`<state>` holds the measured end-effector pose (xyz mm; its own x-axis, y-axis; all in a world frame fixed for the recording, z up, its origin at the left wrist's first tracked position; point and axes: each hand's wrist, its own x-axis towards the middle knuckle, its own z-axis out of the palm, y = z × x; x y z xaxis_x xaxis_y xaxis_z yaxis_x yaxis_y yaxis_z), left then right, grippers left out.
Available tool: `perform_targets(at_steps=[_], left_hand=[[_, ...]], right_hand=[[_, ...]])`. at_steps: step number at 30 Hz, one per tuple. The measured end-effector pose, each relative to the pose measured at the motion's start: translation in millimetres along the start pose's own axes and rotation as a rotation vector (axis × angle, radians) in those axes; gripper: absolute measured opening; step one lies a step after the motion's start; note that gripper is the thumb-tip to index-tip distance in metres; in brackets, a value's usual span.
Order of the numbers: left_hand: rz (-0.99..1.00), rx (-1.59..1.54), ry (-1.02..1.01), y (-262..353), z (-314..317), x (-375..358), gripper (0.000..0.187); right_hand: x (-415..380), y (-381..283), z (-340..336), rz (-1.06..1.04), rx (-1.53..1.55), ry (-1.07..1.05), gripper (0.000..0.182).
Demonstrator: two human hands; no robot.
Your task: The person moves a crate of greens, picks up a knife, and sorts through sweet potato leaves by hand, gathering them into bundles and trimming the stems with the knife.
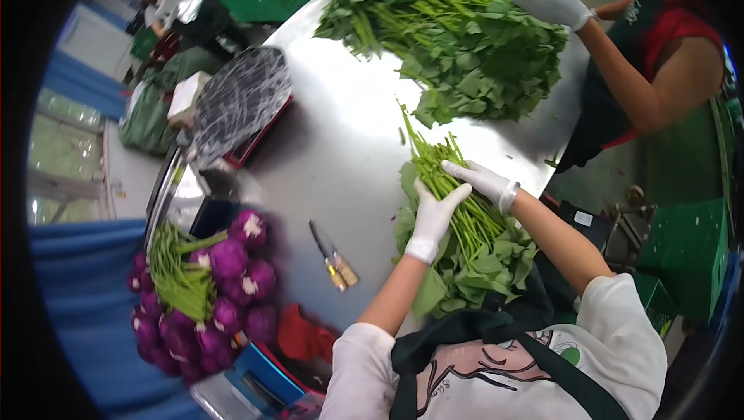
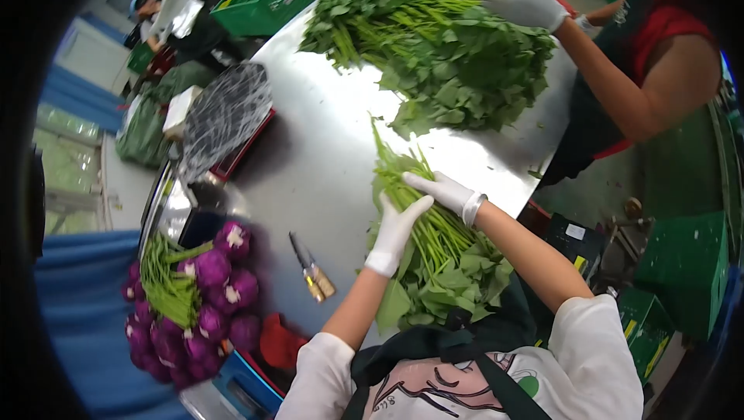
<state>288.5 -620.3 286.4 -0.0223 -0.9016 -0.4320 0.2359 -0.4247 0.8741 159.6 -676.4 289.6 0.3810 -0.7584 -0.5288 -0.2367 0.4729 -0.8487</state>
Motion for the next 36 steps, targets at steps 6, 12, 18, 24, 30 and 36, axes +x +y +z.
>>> perform_targets(at_steps=[6,12,18,24,30,36], left_hand=[[-0.011,0.064,0.252,-86.6,-42.5,38.5,0.092],[0.153,0.177,0.412,-77.2,-84.6,-5.5,0.057],[0.185,1.063,1.225,-117.2,-208.7,-76.3,0.047],[0.006,0.813,0.940,-153.5,-233.7,-94.0,0.033],[0.187,0.038,0.818,-161.6,-245.3,-104.9,0.024],[0.357,-0.371,0.551,-135.6,-236.9,-143.8,0.029]], right_hand=[[70.4,101.6,17.3,0.137,-0.243,0.160,0.077],[35.7,71.1,0.3,0.136,-0.383,0.148,0.075],[-55.7,41.9,17.7,-0.662,-0.616,0.528,0.029],[-88.3,45.1,143.8,-0.610,-0.492,-0.103,0.022],[-32.2,94.5,238.6,-0.495,-0.887,-0.086,0.027],[68.9,138.9,266.1,-0.177,-1.033,0.033,0.037]])
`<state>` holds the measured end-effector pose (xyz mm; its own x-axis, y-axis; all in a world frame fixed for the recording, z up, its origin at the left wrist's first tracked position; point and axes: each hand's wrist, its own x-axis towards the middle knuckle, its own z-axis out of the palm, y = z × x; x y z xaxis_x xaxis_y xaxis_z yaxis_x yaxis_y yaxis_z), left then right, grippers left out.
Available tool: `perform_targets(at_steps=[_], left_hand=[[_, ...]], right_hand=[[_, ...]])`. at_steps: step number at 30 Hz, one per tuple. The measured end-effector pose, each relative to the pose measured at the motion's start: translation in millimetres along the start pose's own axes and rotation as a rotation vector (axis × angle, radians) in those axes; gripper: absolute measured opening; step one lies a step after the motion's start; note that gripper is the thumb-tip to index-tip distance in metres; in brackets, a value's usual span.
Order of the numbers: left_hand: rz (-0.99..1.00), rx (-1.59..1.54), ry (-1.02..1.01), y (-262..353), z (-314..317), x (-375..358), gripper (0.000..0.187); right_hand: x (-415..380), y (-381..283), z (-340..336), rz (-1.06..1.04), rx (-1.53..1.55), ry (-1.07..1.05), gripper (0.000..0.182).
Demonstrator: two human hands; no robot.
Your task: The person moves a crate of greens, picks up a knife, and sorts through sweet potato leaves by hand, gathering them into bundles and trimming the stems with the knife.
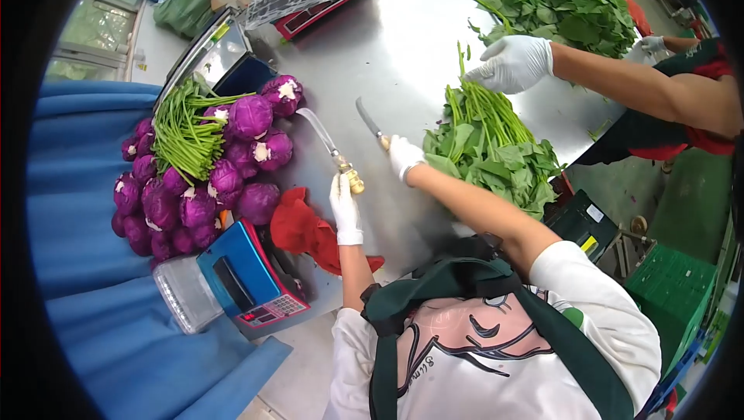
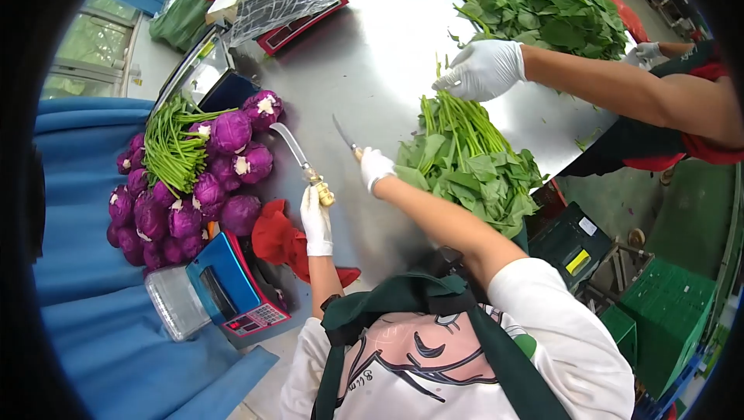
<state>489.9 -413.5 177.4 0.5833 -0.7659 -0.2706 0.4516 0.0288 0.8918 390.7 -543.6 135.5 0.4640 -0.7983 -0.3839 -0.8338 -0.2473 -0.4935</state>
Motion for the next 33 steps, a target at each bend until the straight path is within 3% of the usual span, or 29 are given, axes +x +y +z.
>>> perform_targets(at_steps=[2,4,8,14,16,18,21,24,25,26,27,28,29,30,33], left_hand=[[-0.003,-0.100,-0.048,14.2,7.8,-7.4,0.031],[-0.028,-0.164,-0.048,22.0,12.3,-10.7,0.034],[-0.082,-0.257,-0.152,21.7,19.0,-6.8,0.037],[-0.224,-0.508,-0.329,35.4,41.3,-6.4,0.039],[-0.278,-0.590,-0.372,37.7,46.2,-7.8,0.039],[-0.313,-0.614,-0.401,39.7,50.7,-9.7,0.039],[-0.286,-0.538,-0.394,39.5,55.7,-10.5,0.038],[-0.181,-0.292,-0.217,43.3,75.7,-18.6,0.034],[-0.160,-0.201,-0.248,39.9,77.8,-18.6,0.031],[-0.136,-0.111,-0.282,34.2,79.2,-17.4,0.029],[-0.110,-0.023,-0.316,30.3,83.1,-16.7,0.026],[-0.082,0.044,-0.329,30.7,91.5,-18.3,0.025],[-0.054,0.111,-0.341,32.7,101.9,-22.1,0.023],[-0.027,0.180,-0.353,34.0,110.3,-26.8,0.022],[-0.151,0.042,-0.419,36.2,115.9,-36.0,0.024]], right_hand=[[11.5,7.2,-22.8,0.031,0.121,-0.177,0.036],[-12.2,-0.1,-107.1,0.167,0.640,-0.433,0.032],[-30.4,52.2,-166.9,0.112,1.072,-0.276,0.031],[-54.7,111.1,-198.2,0.018,1.303,0.114,0.030],[-59.1,121.8,-207.4,-0.115,1.379,0.218,0.028],[-67.8,127.8,-206.0,-0.032,1.358,0.364,0.024],[-67.4,141.2,-206.9,-0.107,1.394,0.424,0.030],[-67.8,127.7,-215.2,-0.061,1.796,0.548,0.037],[-71.3,101.3,-213.7,0.040,1.754,0.655,0.044],[-76.9,83.4,-204.4,0.063,1.606,0.584,0.047],[-77.8,83.2,-191.0,-0.252,1.416,0.237,0.041],[-88.1,53.3,-174.7,-0.158,1.387,0.176,0.033],[-103.2,19.1,-168.5,-0.309,0.917,0.270,0.033],[-109.9,5.1,-163.2,-0.337,0.686,0.281,0.038],[-107.3,1.6,-156.4,-0.223,0.991,0.167,0.019]])
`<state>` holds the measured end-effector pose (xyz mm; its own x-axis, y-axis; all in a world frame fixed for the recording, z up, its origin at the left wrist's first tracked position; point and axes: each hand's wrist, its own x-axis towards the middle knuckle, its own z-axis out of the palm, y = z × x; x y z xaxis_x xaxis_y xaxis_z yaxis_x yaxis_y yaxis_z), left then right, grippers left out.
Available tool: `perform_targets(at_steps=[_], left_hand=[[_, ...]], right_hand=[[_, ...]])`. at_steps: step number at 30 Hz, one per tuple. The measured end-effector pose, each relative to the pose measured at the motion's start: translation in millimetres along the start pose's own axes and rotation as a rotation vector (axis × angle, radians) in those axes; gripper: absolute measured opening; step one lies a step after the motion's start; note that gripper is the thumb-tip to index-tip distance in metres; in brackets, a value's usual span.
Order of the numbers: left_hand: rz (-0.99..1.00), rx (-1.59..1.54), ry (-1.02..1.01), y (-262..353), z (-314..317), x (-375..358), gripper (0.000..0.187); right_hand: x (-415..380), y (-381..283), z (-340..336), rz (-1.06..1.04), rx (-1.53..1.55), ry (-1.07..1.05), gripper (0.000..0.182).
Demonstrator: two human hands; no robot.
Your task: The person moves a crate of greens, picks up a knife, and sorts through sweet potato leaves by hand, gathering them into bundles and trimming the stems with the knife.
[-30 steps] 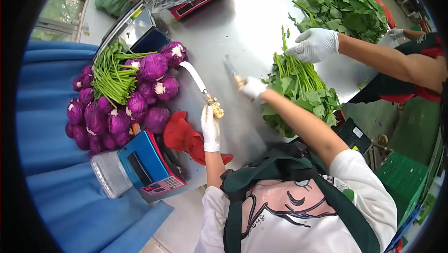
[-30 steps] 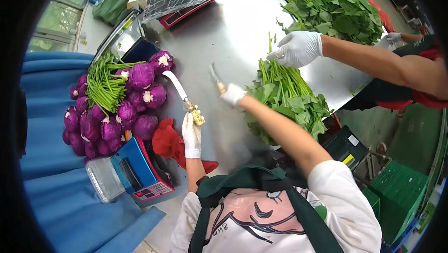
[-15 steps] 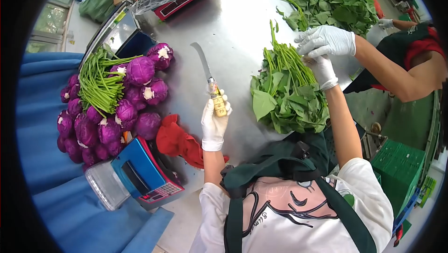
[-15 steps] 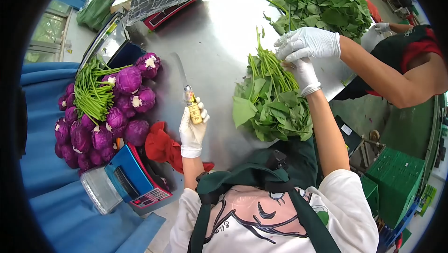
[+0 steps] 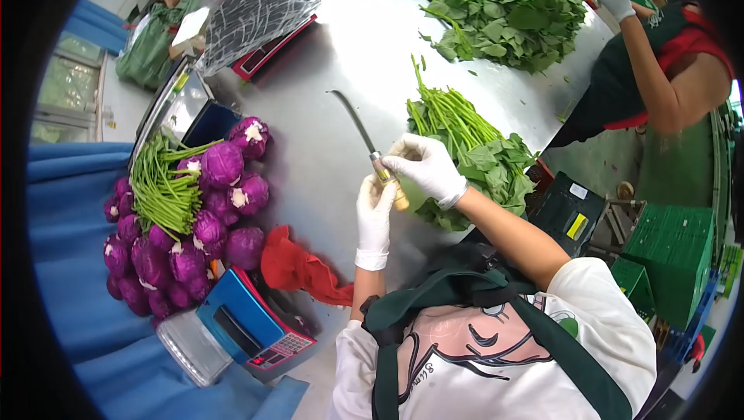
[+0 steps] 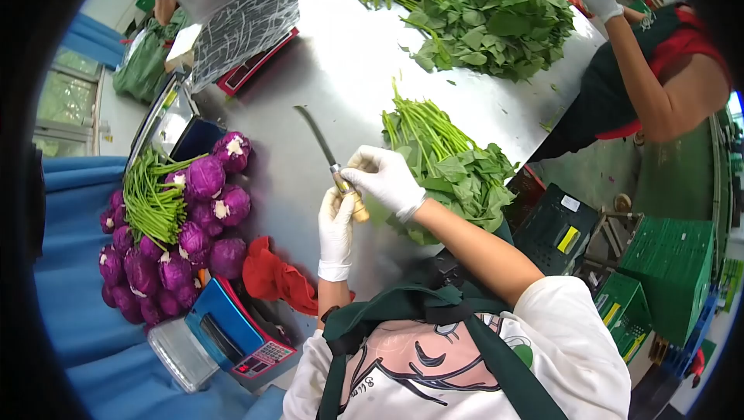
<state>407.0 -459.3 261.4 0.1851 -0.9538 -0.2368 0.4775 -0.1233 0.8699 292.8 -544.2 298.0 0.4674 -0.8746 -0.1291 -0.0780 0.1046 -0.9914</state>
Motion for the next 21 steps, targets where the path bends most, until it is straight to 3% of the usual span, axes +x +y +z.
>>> perform_targets(at_steps=[1,6,10,13,17,20,21], left_hand=[[-0.049,-0.064,-0.031,0.8,-0.4,-2.4,0.024],[-0.173,-0.195,-0.118,-12.5,24.0,-13.0,0.026],[0.020,0.185,-0.083,-24.5,50.3,-17.4,0.028],[0.385,0.596,-0.026,-23.5,69.6,-17.0,0.027],[0.360,0.643,-0.095,-20.7,81.1,-23.5,0.024],[-0.056,0.197,-0.191,-22.1,80.7,-26.9,0.026],[-0.105,-0.076,-0.238,-22.6,81.7,-24.7,0.029]], right_hand=[[1.3,4.1,-6.7,0.031,0.140,-0.031,0.014],[-35.4,2.7,-32.4,-0.061,-0.030,0.129,0.011],[-59.9,8.9,-39.3,0.030,0.110,0.212,0.011],[-70.1,13.8,-43.2,-0.020,0.149,0.296,0.010],[-83.1,15.0,-52.2,-0.137,-0.005,0.361,0.010],[-89.5,2.7,-61.6,-0.067,0.333,0.332,0.010],[-90.5,5.1,-65.8,-0.057,0.402,0.333,0.011]])
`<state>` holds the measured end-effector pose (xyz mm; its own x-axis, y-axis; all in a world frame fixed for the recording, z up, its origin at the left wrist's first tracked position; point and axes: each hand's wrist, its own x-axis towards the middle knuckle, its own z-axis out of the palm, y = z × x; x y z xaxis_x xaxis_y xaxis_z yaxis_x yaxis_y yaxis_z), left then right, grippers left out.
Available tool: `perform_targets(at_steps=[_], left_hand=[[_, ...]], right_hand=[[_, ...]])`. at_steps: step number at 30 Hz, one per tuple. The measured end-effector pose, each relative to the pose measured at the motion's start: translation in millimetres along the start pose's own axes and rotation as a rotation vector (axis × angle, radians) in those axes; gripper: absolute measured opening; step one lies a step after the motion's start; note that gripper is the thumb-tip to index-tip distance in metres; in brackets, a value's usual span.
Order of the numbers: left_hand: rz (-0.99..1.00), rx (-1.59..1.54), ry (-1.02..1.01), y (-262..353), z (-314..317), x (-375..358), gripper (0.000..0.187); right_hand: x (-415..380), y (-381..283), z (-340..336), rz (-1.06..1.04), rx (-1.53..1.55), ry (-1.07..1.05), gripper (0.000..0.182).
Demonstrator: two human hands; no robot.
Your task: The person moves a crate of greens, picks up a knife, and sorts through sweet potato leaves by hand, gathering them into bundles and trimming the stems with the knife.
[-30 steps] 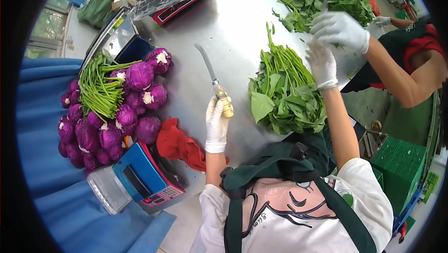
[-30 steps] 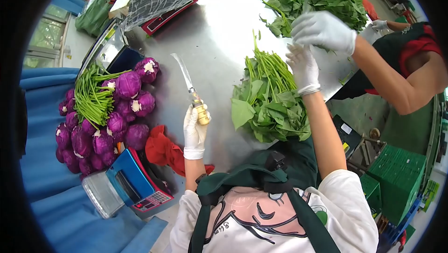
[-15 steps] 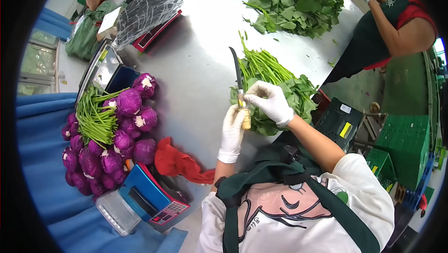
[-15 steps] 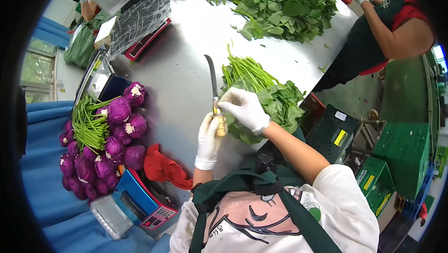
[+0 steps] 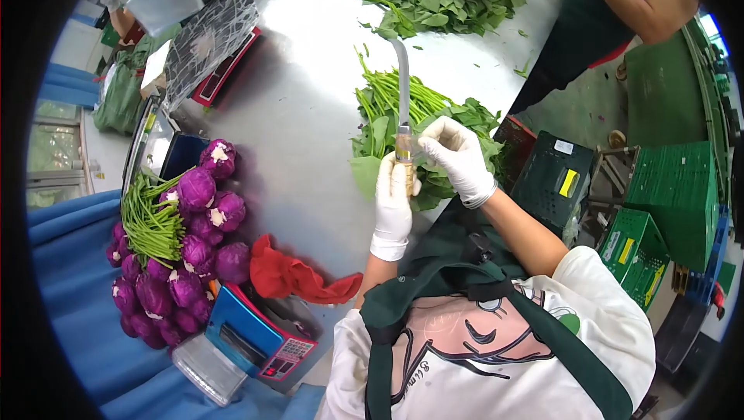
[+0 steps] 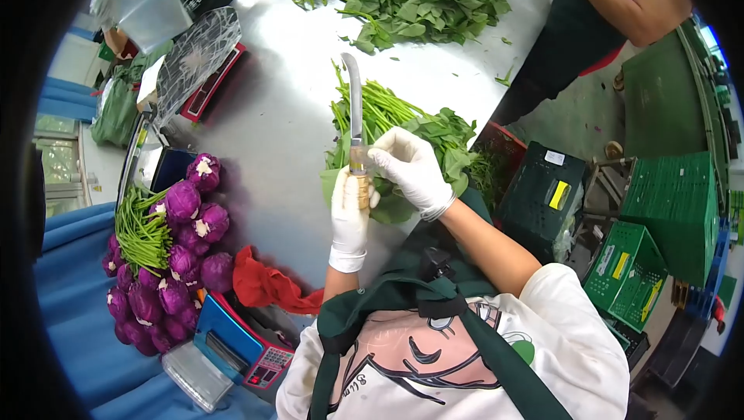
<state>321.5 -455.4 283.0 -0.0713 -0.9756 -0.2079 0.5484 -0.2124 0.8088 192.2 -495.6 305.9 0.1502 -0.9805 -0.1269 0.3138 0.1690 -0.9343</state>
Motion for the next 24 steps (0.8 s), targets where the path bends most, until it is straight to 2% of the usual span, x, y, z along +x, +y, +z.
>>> perform_targets(at_steps=[2,4,6,10,12,14,16,17,20,21,22,23,24], left_hand=[[-0.047,-0.552,-0.109,-1.0,0.6,3.7,0.034],[0.014,-0.622,-0.142,4.3,-0.4,1.7,0.040],[-0.029,-0.674,-0.201,10.8,-9.3,-0.2,0.042],[-0.057,-0.567,-0.187,13.5,-16.2,-3.6,0.044],[-0.051,-0.556,-0.161,12.5,-16.9,-4.5,0.045],[-0.043,-0.550,-0.165,11.1,-17.4,-5.4,0.045],[-0.036,-0.519,-0.164,9.6,-17.2,-4.5,0.045],[-0.035,-0.489,-0.158,9.4,-17.9,-5.0,0.045],[-0.009,-0.354,-0.085,5.2,-20.9,-3.6,0.042],[0.002,-0.299,-0.055,2.4,-23.0,-2.7,0.041],[0.009,-0.174,-0.039,-2.7,-23.3,-2.5,0.039],[0.023,-0.050,-0.024,-9.9,-20.7,-0.9,0.037],[0.036,0.073,-0.007,-15.9,-15.8,0.2,0.035]], right_hand=[[-0.8,0.4,-10.6,-0.035,0.055,0.024,0.012],[-1.1,0.1,-23.9,-0.025,0.153,0.120,0.013],[1.2,3.4,-51.0,-0.110,0.078,0.272,0.014],[-8.2,-11.0,-121.0,-0.302,-0.192,0.578,0.013],[-11.5,17.9,-190.6,-0.305,-0.345,0.763,0.014],[-21.9,66.4,-262.7,-0.057,-0.603,0.790,0.028],[-45.0,150.0,-344.7,0.198,-0.965,0.514,0.047],[-58.4,151.0,-347.9,0.282,-1.487,0.462,0.056],[-62.5,81.6,-273.3,0.157,-1.420,0.747,0.046],[-58.6,47.1,-232.7,0.151,-1.334,0.782,0.029],[-56.5,43.9,-218.6,-0.095,-1.194,0.773,0.015],[-52.8,28.3,-186.8,-0.123,-0.928,0.702,0.013],[-50.1,16.8,-152.5,-0.113,-0.799,0.558,0.013]])
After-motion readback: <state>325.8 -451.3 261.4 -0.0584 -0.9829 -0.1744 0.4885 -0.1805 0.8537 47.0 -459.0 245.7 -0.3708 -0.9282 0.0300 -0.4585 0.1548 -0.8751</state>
